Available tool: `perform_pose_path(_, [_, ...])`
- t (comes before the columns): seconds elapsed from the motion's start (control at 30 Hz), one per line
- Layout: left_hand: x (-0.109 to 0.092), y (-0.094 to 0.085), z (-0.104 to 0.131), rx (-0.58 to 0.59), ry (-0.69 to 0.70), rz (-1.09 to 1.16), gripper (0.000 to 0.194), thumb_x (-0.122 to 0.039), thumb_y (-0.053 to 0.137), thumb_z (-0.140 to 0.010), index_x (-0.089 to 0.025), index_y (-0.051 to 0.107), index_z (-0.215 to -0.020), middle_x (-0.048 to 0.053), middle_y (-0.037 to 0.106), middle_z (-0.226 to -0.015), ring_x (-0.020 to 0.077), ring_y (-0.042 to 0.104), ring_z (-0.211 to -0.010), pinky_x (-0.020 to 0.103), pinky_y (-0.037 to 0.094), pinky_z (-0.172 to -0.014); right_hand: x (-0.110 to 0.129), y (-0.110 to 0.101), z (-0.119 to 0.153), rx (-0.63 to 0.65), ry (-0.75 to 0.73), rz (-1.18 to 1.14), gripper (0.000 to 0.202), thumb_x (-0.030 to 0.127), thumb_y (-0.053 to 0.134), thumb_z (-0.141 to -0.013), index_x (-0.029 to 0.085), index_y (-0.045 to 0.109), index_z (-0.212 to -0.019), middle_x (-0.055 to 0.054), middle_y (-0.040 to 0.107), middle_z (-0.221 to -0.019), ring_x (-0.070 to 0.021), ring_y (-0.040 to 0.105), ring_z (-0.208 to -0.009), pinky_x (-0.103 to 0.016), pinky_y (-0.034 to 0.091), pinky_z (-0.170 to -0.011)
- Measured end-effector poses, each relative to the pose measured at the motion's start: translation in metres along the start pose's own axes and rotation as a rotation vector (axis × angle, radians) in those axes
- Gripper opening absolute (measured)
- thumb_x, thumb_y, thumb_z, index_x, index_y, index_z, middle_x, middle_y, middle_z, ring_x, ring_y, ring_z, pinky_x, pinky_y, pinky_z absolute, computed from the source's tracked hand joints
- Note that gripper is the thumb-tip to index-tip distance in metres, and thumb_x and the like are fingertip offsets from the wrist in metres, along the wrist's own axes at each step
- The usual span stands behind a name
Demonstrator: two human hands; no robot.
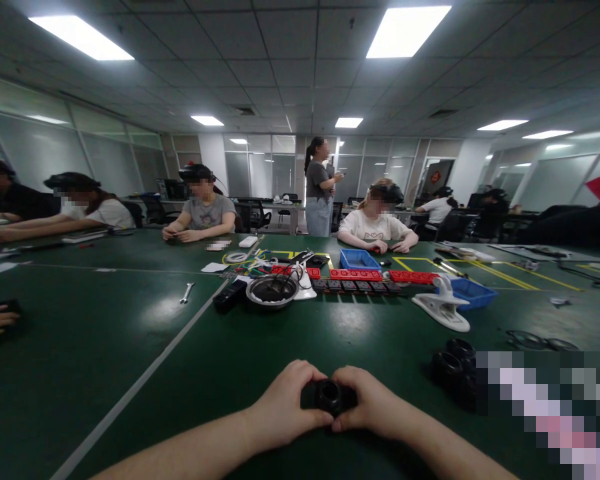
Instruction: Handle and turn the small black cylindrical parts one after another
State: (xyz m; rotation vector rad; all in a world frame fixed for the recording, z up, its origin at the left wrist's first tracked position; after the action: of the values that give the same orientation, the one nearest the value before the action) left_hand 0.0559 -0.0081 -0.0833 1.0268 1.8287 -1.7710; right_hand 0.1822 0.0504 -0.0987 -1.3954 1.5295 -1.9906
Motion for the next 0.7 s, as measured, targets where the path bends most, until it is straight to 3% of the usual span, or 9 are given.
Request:
perform_pose_path(0.17, [0.004, 0.005, 0.003, -0.12, -0.089, -0.057, 0.035, -0.023, 0.074, -0.057, -0.018, 0.055, -0.086, 0.001, 0.052, -0.088, 0.02, 0.048, -0.085, 0.028, 0.038, -0.074, 0.014, 0.004, 0.002, -0.189, 0.03, 0.27, 0.042, 0.055, 0.066, -0.057, 0.016, 0.054, -0.07, -0.003, 0.057, -0.071, -0.0196, 0.05, -0.068, -0.031, 0.032, -0.065])
perform_pose_path(0.3, [0.006, 0.006, 0.004, -0.15, -0.09, -0.068, 0.035, -0.022, 0.073, -0.057, -0.018, 0.053, -0.085, 0.001, 0.052, -0.088, 0.0205, 0.048, -0.085, 0.03, 0.039, -0.075, 0.017, 0.005, 0.003, -0.212, -0.005, 0.294, 0.043, 0.057, 0.06, -0.062, 0.017, 0.054, -0.074, -0.005, 0.057, -0.074, -0.0217, 0.05, -0.072, -0.034, 0.033, -0.069])
perform_pose_path(0.43, [0.0, 0.004, 0.004, -0.151, 0.024, -0.019, 0.053, -0.036, 0.076, -0.056, -0.018, 0.05, -0.099, 0.005, 0.049, -0.101, 0.0235, 0.045, -0.095, 0.033, 0.038, -0.083, 0.013, 0.001, 0.003, -0.109, -0.09, 0.093, 0.053, 0.052, 0.068, -0.058, 0.016, 0.055, -0.096, -0.006, 0.057, -0.09, -0.0222, 0.05, -0.082, -0.033, 0.036, -0.074])
perform_pose_path(0.5, [-0.003, 0.003, 0.004, -0.123, 0.079, 0.008, 0.059, -0.041, 0.075, -0.057, -0.019, 0.049, -0.106, 0.006, 0.049, -0.106, 0.0241, 0.044, -0.099, 0.034, 0.037, -0.086, 0.01, -0.001, 0.002, -0.03, -0.115, -0.016, 0.051, 0.044, 0.072, -0.058, 0.017, 0.056, -0.098, -0.004, 0.056, -0.091, -0.0211, 0.049, -0.084, -0.032, 0.037, -0.075])
perform_pose_path(0.63, [-0.004, -0.001, 0.001, -0.034, 0.083, 0.031, 0.037, -0.028, 0.07, -0.066, -0.022, 0.057, -0.1, 0.002, 0.054, -0.095, 0.0199, 0.048, -0.092, 0.029, 0.039, -0.08, 0.003, -0.005, -0.001, 0.082, -0.157, -0.164, 0.032, 0.03, 0.074, -0.06, 0.017, 0.061, -0.086, 0.0, 0.055, -0.084, -0.0181, 0.05, -0.083, -0.027, 0.038, -0.073])
perform_pose_path(0.7, [-0.004, -0.002, -0.001, -0.01, 0.061, 0.025, 0.036, -0.025, 0.07, -0.066, -0.023, 0.058, -0.099, 0.001, 0.054, -0.092, 0.0192, 0.049, -0.089, 0.028, 0.039, -0.078, 0.001, -0.005, -0.002, 0.085, -0.134, -0.206, 0.031, 0.027, 0.075, -0.059, 0.018, 0.062, -0.085, 0.001, 0.055, -0.082, -0.0174, 0.05, -0.082, -0.026, 0.037, -0.072])
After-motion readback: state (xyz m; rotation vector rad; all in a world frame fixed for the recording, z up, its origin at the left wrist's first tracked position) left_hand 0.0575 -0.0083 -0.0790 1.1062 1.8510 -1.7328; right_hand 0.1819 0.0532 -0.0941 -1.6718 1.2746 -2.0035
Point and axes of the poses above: each hand's wrist, its own z-axis away from the middle knuckle, its own y-axis out of the palm, x = y × z, the point moved 5 cm from there along -z, towards the middle knuckle
